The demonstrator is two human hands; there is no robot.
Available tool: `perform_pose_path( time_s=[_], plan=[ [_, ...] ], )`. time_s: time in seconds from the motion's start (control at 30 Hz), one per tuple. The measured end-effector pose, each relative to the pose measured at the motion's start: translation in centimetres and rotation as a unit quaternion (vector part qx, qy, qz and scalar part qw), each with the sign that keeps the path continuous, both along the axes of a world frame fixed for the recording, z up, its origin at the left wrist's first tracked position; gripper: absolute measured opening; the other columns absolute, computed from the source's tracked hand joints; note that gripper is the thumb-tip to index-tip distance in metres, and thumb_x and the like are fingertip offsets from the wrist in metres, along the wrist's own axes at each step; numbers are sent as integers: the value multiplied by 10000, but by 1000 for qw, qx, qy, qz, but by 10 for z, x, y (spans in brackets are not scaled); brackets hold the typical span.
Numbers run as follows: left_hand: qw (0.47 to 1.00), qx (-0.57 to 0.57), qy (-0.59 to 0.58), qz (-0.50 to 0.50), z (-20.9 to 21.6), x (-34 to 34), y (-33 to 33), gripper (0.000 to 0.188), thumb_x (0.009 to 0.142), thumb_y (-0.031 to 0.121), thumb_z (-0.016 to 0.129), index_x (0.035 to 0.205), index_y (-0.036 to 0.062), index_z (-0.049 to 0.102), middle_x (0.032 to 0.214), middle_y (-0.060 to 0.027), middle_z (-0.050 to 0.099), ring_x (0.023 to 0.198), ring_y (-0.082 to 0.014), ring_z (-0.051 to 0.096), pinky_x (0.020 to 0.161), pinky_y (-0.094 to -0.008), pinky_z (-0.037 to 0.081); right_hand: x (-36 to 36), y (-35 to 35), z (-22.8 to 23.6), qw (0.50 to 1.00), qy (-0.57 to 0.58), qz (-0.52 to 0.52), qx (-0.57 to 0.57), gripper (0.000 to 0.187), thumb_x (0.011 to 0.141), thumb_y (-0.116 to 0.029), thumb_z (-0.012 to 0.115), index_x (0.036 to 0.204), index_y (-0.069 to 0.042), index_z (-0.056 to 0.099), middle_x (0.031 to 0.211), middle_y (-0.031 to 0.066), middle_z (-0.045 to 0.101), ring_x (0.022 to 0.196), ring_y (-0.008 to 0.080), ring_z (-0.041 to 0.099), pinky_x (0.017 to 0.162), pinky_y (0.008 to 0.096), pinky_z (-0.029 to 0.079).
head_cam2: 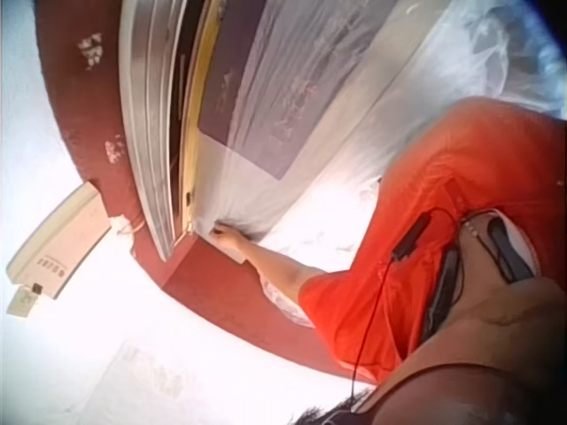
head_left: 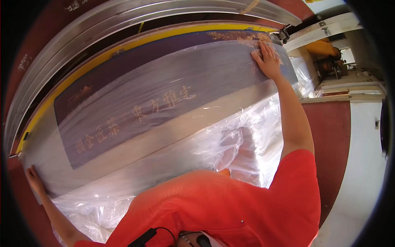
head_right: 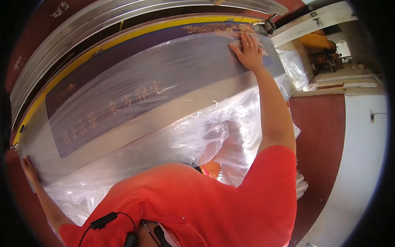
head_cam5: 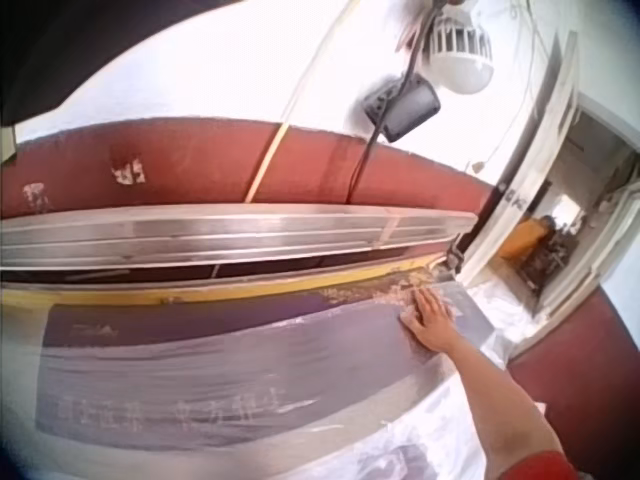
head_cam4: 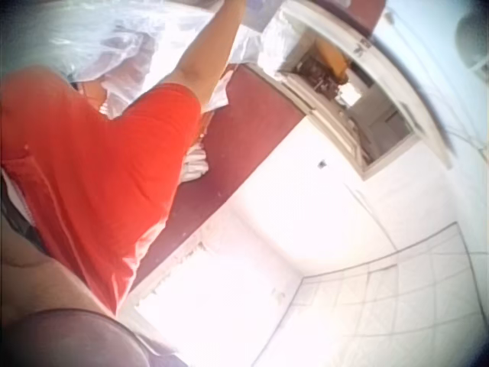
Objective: The person wraps a large rectangular object, which appears to be a framed picture or artwork, with a clear plastic sheet. They repeatedly smooth the plastic over the surface and fold the edges to secure the wrapping.
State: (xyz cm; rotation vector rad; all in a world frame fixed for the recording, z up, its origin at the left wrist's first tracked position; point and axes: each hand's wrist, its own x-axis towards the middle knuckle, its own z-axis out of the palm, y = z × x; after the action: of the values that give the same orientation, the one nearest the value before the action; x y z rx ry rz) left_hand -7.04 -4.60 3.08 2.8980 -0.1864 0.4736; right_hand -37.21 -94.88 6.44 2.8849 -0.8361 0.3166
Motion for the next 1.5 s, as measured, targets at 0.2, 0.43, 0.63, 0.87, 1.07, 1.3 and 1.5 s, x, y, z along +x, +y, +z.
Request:
perform_pose_path(
  time_s=[0.2,0.43,0.63,0.87,1.07,1.3,1.5],
  plan=[
    [999,12,2,33,-11,2,26,311,820,322,444,838,17,501,785,-121,535,713,-224,497,670,-305,388,16,39,-1,988,-47,144,11,613,763,-488,407,1211,-77,324,1262,85,310,1178,249,258,959,417,145],
    [999,15,-17,30,-8,-4,27,299,819,299,457,865,12,525,798,-120,548,739,-213,509,691,-298,392,22,40,4,982,-92,101,-131,348,756,-350,497,989,-95,539,1026,85,521,1015,257,439,869,372,291],
    [997,-36,62,-1,6,0,42,287,824,250,462,879,-24,528,800,-95,561,742,-160,500,700,-265,388,46,-8,-7,972,-233,6,21,227,718,-275,553,825,-78,590,724,69,582,798,263,512,682,327,399],
    [973,-203,29,107,28,20,73,337,831,273,437,971,-25,510,915,-110,556,826,-173,511,757,-261,381,56,10,15,967,-221,102,-81,224,776,-277,494,726,-61,527,640,40,527,588,166,507,552,283,398],
    [980,-97,-122,120,-5,66,60,414,809,361,434,1015,8,500,960,-146,546,854,-240,527,746,-306,396,51,6,13,910,-297,-10,291,255,798,-256,451,698,-28,508,586,25,495,515,107,452,481,238,355],
    [963,-31,-51,263,-31,156,-24,472,796,435,400,1007,33,529,974,-126,552,902,-237,517,740,-305,395,88,-52,20,930,-291,-90,204,292,733,-292,519,674,-8,556,626,96,574,578,202,542,574,317,409],
    [970,-125,59,198,-44,179,68,535,805,479,311,1007,31,522,967,-149,548,909,-272,512,756,-339,389,121,-61,-19,896,-356,-148,221,390,669,-398,580,734,-13,575,736,131,588,729,242,557,692,314,408]
  ],
)
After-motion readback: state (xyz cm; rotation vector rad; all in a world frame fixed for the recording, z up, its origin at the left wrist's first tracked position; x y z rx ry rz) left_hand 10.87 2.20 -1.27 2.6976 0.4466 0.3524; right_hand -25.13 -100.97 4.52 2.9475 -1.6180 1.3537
